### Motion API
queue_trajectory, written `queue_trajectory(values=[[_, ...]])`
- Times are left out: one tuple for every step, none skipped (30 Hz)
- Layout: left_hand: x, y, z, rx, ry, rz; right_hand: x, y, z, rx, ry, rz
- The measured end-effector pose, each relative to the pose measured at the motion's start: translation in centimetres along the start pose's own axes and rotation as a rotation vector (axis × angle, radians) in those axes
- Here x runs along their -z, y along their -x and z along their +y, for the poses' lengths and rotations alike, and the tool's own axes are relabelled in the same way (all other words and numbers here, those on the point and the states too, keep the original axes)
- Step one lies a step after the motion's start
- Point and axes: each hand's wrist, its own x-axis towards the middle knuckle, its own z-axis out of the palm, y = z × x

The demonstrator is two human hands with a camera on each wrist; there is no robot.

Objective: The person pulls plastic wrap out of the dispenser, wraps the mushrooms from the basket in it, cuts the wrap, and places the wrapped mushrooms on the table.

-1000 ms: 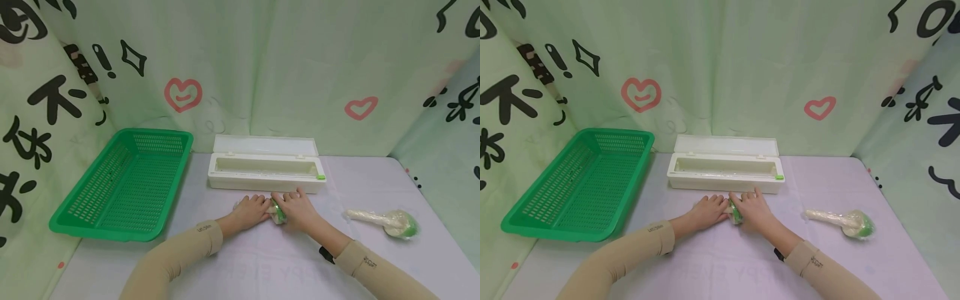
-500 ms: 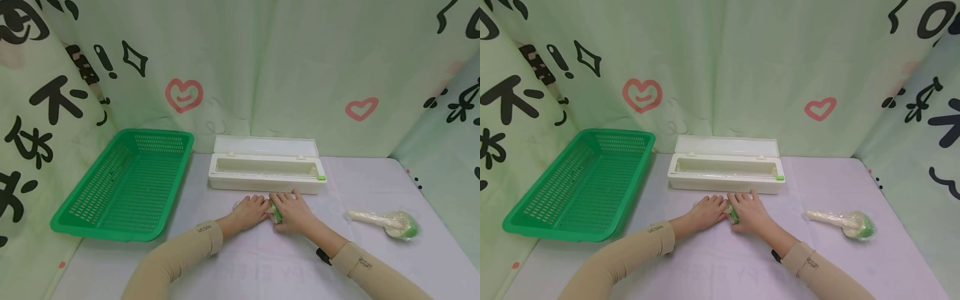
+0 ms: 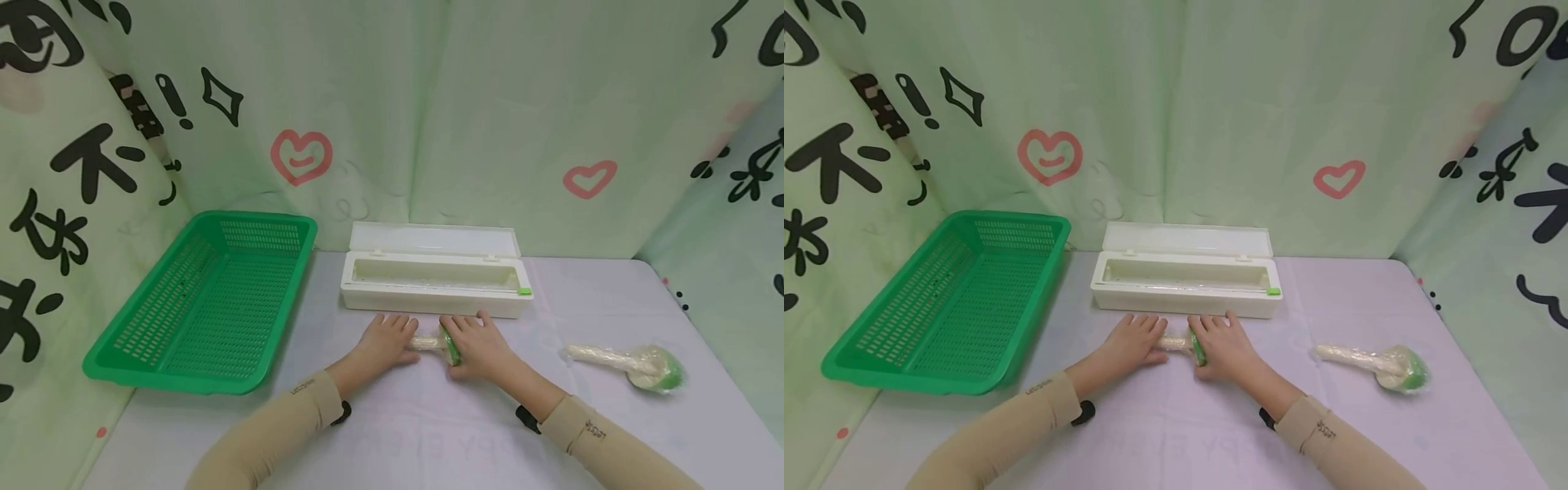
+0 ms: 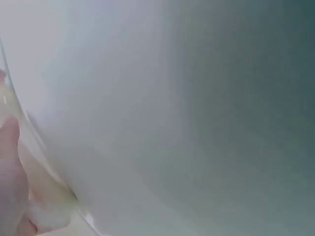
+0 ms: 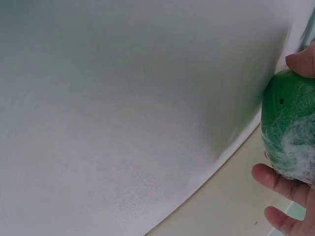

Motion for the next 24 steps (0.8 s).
queue_trajectory(values=[[0.0,0.4,-0.4,0.016,0.012,-0.001,0.0,0.0,0.0,0.0,0.0,0.002],[0.0,0.8,-0.9,0.029,0.028,0.001,0.0,0.0,0.0,0.0,0.0,0.003],[0.0,1.2,-1.3,0.037,0.046,-0.002,-0.1,0.0,0.1,0.001,-0.003,0.005],[0.0,1.5,-1.7,0.046,0.077,-0.011,0.0,0.1,0.1,0.001,-0.005,0.005],[0.0,1.9,-2.0,0.055,0.125,-0.018,0.0,0.1,0.1,0.003,-0.008,0.004],[0.0,2.1,-2.3,0.069,0.188,-0.024,0.0,0.1,0.1,0.003,-0.011,0.003],[0.0,2.4,-2.5,0.086,0.245,-0.031,0.0,0.1,0.1,0.002,-0.014,0.001],[-0.1,2.5,-2.7,0.111,0.307,-0.036,0.1,0.1,0.1,0.002,-0.017,-0.002],[-0.1,2.7,-2.8,0.144,0.37,-0.04,0.1,0.1,0.1,0.002,-0.02,-0.006],[-0.1,2.8,-2.8,0.177,0.431,-0.035,0.1,0.1,0.0,0.001,-0.023,-0.01],[-0.1,2.8,-2.9,0.208,0.491,-0.036,0.1,0.1,0.0,0.001,-0.026,-0.015],[-0.1,2.8,-2.8,0.235,0.538,-0.046,0.1,0.1,0.0,-0.001,-0.028,-0.02],[-0.1,2.7,-2.7,0.258,0.585,-0.057,0.1,0.1,0.0,-0.003,-0.03,-0.025],[0.0,2.6,-2.6,0.27,0.623,-0.066,0.1,0.1,0.0,-0.004,-0.032,-0.031],[0.1,2.5,-2.4,0.272,0.652,-0.072,0.1,0.1,0.0,-0.005,-0.034,-0.035],[0.3,2.4,-2.2,0.262,0.665,-0.072,0.2,0.1,0.0,-0.005,-0.035,-0.037],[0.4,2.2,-2.0,0.236,0.651,-0.069,0.2,0.1,0.0,-0.006,-0.036,-0.04],[0.5,2.0,-1.8,0.195,0.605,-0.047,0.2,0.1,0.0,-0.005,-0.037,-0.04],[0.5,1.9,-1.7,0.147,0.538,-0.015,0.3,0.1,0.0,-0.005,-0.039,-0.04],[0.5,1.7,-1.6,0.092,0.436,0.022,0.3,0.1,0.0,-0.004,-0.039,-0.04],[0.5,1.6,-1.5,0.043,0.331,0.065,0.3,0.1,0.0,-0.003,-0.037,-0.04],[0.3,1.6,-1.4,0.0,0.218,0.108,0.3,0.0,0.0,-0.001,-0.034,-0.04],[0.1,1.5,-1.4,-0.036,0.114,0.152,0.4,0.0,0.0,0.0,-0.03,-0.041],[-0.1,1.5,-1.5,-0.062,0.036,0.185,0.4,0.0,0.1,0.002,-0.028,-0.04]])
